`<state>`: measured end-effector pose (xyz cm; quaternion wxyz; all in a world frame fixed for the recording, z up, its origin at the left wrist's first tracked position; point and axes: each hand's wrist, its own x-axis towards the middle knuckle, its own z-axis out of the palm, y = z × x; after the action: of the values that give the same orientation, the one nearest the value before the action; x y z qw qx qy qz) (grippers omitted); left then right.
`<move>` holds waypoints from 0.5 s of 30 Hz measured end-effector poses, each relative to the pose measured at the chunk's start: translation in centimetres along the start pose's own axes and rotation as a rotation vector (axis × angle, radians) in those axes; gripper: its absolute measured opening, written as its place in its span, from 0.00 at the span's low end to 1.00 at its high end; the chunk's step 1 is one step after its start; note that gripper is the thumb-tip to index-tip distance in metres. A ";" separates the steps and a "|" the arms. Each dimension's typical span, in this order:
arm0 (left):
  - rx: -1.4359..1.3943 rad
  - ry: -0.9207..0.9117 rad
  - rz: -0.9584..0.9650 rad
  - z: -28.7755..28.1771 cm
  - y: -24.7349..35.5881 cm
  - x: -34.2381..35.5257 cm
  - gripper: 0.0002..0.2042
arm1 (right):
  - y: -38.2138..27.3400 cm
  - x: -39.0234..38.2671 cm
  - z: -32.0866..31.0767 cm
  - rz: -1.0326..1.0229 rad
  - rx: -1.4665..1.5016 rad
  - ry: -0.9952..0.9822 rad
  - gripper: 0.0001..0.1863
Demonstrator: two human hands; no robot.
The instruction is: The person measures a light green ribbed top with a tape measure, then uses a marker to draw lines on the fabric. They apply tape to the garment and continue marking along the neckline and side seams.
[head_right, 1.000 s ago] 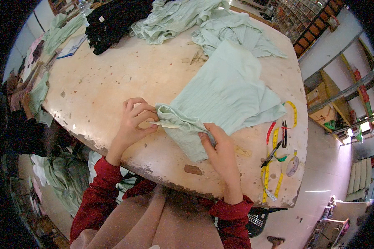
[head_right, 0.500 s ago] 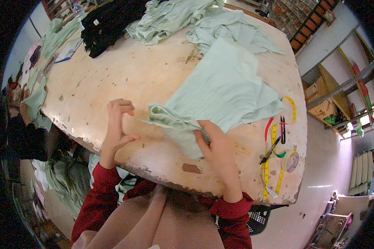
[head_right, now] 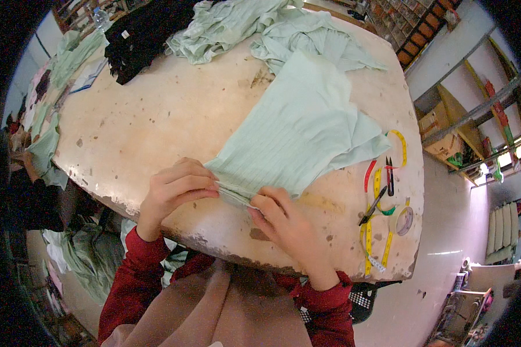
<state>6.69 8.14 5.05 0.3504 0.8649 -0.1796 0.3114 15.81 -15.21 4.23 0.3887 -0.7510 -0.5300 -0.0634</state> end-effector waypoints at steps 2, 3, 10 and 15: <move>0.027 0.020 0.030 0.0 -0.2 -0.4 0.11 | 0.2 -0.1 0.1 0.012 -0.021 0.031 0.14; 0.043 0.014 0.033 -0.1 -0.2 -0.6 0.11 | 0.2 0.0 0.2 -0.041 -0.043 0.054 0.14; 0.057 -0.036 0.021 -0.8 0.1 -2.1 0.10 | -0.4 -0.4 -0.2 -0.146 -0.085 0.021 0.13; 0.016 -0.015 -0.065 -0.7 0.3 -3.2 0.10 | -0.3 -0.7 -0.1 -0.153 -0.012 -0.016 0.12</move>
<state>3.87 8.76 3.41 0.3519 0.8754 -0.1514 0.2947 15.28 -15.80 4.09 0.3741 -0.7111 -0.5885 -0.0902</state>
